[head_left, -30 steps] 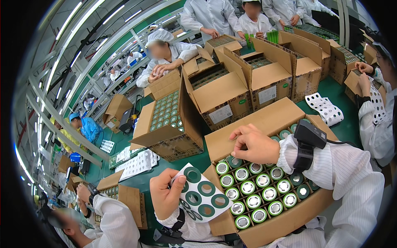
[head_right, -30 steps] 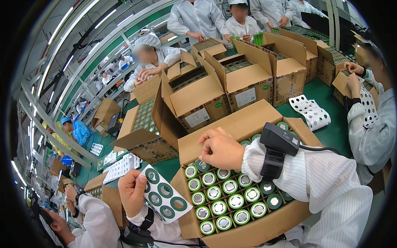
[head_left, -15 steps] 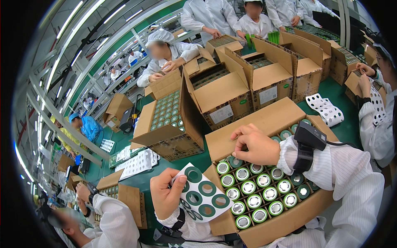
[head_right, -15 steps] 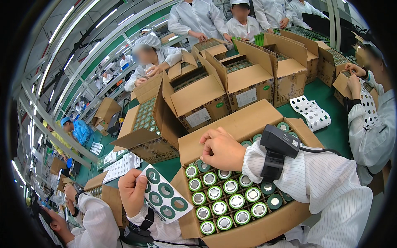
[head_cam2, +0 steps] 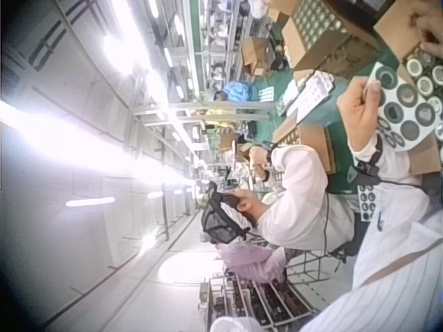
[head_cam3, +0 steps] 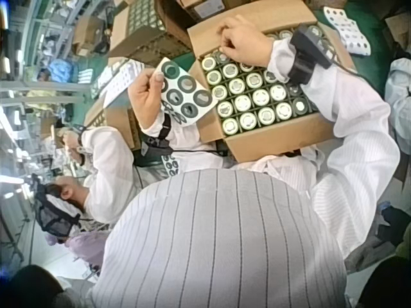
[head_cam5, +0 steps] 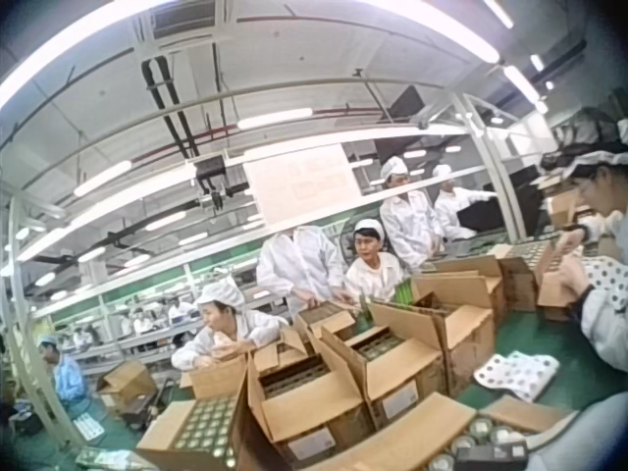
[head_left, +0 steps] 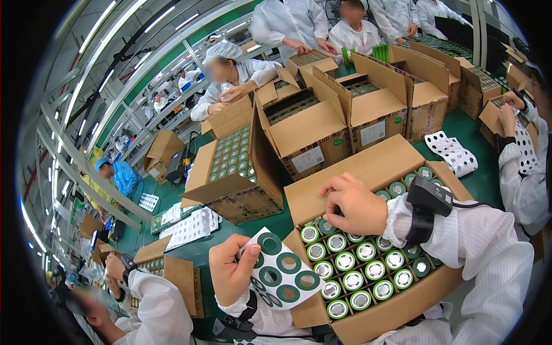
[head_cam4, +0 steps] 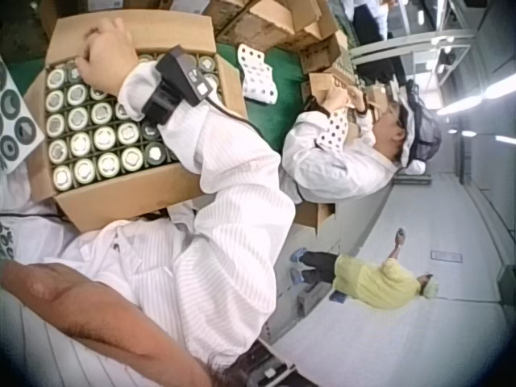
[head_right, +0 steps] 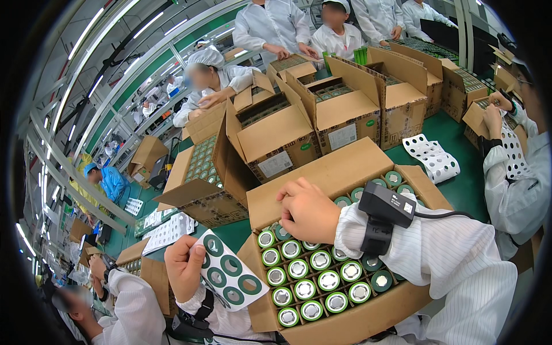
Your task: Applying circular green stickers to the top of cylindrical battery cells in a factory setting.
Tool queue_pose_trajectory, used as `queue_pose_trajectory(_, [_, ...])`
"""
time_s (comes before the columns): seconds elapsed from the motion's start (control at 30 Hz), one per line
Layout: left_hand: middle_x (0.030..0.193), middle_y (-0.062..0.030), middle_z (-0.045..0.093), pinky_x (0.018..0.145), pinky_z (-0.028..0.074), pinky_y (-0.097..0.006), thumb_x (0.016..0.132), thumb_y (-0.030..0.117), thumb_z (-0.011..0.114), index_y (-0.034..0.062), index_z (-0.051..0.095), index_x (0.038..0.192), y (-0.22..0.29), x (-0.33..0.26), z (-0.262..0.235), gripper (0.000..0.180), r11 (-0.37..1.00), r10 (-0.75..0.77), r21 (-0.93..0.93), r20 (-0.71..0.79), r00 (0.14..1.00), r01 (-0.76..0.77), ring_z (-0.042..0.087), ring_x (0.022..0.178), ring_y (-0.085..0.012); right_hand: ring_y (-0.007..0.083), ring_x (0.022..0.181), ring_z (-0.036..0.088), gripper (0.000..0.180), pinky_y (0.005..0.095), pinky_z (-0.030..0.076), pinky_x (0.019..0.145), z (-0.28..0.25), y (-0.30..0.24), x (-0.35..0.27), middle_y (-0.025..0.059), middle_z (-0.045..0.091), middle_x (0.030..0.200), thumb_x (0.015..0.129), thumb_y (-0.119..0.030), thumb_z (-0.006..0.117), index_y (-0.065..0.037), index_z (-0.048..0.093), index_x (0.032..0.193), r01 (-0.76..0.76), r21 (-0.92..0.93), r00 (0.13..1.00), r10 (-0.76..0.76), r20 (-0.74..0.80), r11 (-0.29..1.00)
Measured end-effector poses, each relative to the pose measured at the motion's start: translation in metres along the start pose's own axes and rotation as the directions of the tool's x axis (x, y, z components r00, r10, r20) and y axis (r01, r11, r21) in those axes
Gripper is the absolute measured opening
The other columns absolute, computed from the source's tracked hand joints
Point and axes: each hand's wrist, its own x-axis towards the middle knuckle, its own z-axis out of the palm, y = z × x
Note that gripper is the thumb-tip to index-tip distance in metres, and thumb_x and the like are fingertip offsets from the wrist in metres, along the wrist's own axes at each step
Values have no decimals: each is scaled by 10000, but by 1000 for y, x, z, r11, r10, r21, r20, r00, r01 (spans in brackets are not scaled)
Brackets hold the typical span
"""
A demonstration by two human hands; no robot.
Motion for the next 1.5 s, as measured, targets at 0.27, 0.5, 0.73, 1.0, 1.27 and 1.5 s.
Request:
queue_pose_trajectory(0.27, [532,-19,534,445,324,-201,834,155,638,-42,590,742,1,4,6,223,1000,-28,-3,44,999,28,429,485,-45,243,921,509,95,347,408,826,-1,-14,0,68,554,972,684,-124,646,-59,584,653,282,-383,956,-292,32,880])
queue_pose_trajectory(0.5, [502,-31,516,419,332,-214,837,149,627,-26,606,758,2,17,26,193,999,-9,48,128,992,3,444,445,-56,232,935,514,90,341,409,823,-7,-20,-2,48,565,966,723,-125,634,-43,605,701,300,-330,953,-299,58,895])
queue_pose_trajectory(0.73, [500,-56,529,407,352,-231,858,172,607,-22,609,769,10,25,43,214,994,-11,105,226,974,-13,483,417,-80,213,870,525,90,349,373,811,-18,-26,6,23,588,888,741,-113,660,-90,589,792,280,-174,932,-310,-186,944])
queue_pose_trajectory(1.0, [494,-70,520,401,351,-247,858,174,603,-16,600,749,9,25,46,219,989,27,137,207,978,-57,474,396,-113,189,826,519,80,331,311,812,-22,-33,5,-6,593,828,753,-127,663,-116,587,779,235,-83,950,-247,-190,968])
queue_pose_trajectory(1.27, [521,-104,516,427,368,-271,875,168,574,-15,575,737,12,23,44,230,990,-2,139,222,975,-30,480,418,-155,190,866,503,120,348,290,827,-23,-37,4,-2,577,935,711,-118,698,-133,592,764,237,-30,954,-239,-180,971])
queue_pose_trajectory(1.5, [514,-117,504,426,333,-293,892,140,528,-21,525,696,10,20,40,254,983,-38,181,193,980,2,420,421,-139,179,985,489,110,367,272,861,-15,-40,-1,-8,526,1061,752,-136,645,-130,545,795,433,-138,841,-454,-293,891])
